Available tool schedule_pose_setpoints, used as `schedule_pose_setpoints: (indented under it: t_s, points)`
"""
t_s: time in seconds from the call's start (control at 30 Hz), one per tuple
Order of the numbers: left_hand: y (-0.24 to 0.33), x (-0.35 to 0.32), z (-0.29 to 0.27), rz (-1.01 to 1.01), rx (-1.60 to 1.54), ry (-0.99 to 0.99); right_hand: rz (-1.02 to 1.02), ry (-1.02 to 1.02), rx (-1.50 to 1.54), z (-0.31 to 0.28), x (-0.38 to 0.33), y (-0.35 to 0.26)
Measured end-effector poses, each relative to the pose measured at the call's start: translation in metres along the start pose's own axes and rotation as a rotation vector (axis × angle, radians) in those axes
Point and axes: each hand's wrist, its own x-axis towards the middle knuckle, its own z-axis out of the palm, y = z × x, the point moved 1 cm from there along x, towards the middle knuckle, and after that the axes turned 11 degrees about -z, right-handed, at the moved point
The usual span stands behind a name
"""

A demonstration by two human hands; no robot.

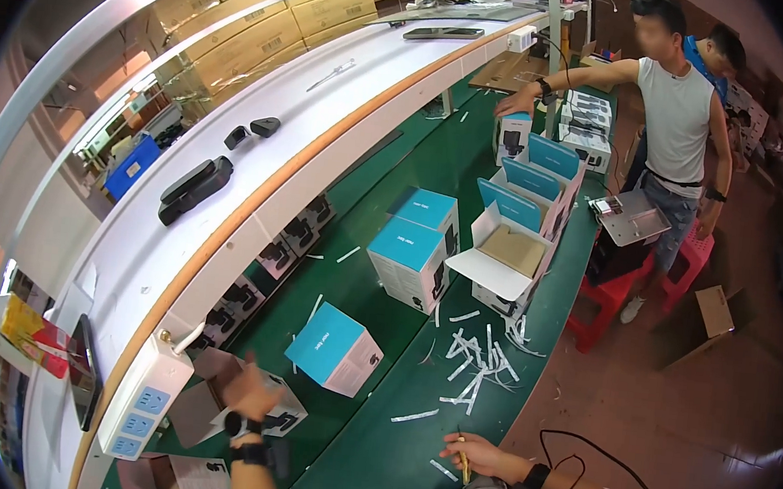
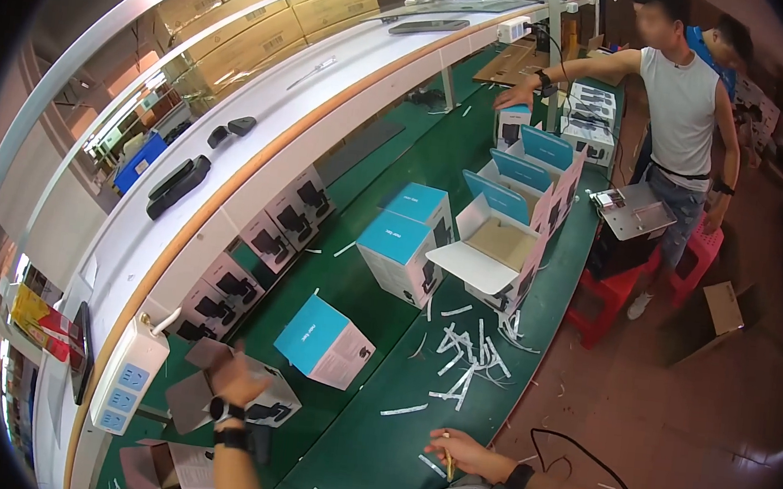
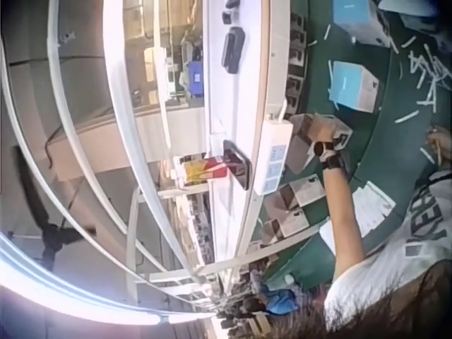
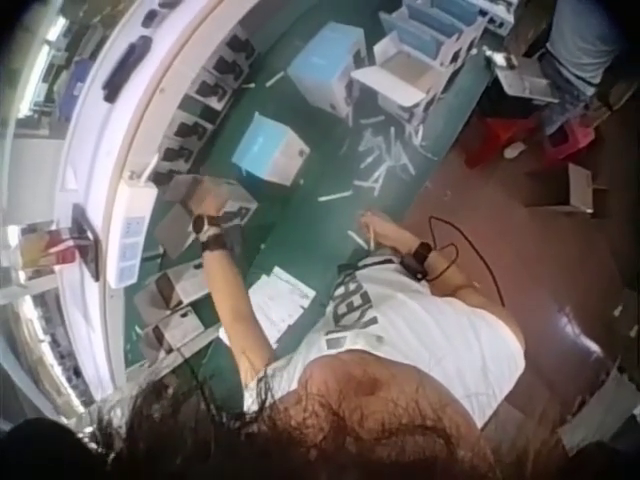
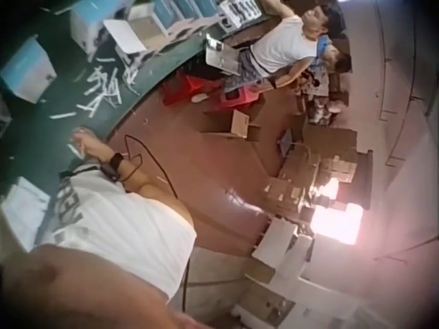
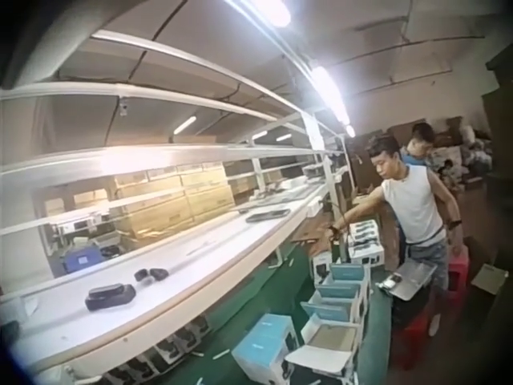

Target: Packaging electronic components into small cardboard boxes on an assembly line.

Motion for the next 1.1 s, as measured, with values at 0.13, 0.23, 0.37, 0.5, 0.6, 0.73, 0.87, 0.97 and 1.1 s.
schedule_pose_setpoints:
  t_s: [0.13,0.23,0.37,0.5,0.6,0.73,0.87,0.97,1.1]
  points:
    - [-0.183,-0.026,0.102,-0.077,0.216,-0.039,0.004,-0.106,-0.172,0.049,0.006,0.004]
    - [-0.187,-0.043,0.124,0.002,0.109,0.179,-0.006,-0.199,-0.194,0.085,0.007,-0.002]
    - [-0.140,-0.167,0.071,0.194,-0.179,0.284,-0.376,-0.329,-0.530,0.131,0.000,-0.015]
    - [-0.121,-0.242,0.064,0.257,-0.305,0.223,-1.051,-0.336,-0.854,0.177,-0.008,-0.037]
    - [-0.089,-0.253,0.052,0.141,-0.477,0.139,-1.137,-0.377,-1.025,0.189,-0.012,-0.037]
    - [-0.139,-0.292,0.111,-0.565,-1.042,0.376,-1.018,-0.348,-1.000,0.182,-0.013,-0.020]
    - [-0.178,-0.357,0.259,-0.904,-0.624,-0.020,-1.027,-0.334,-0.979,0.179,-0.008,-0.002]
    - [-0.145,-0.361,0.297,-0.894,-0.031,0.281,-0.995,-0.327,-1.010,0.185,-0.004,-0.009]
    - [-0.146,-0.367,0.307,-1.160,-0.388,0.291,-0.790,-0.716,-0.814,0.174,-0.018,-0.036]
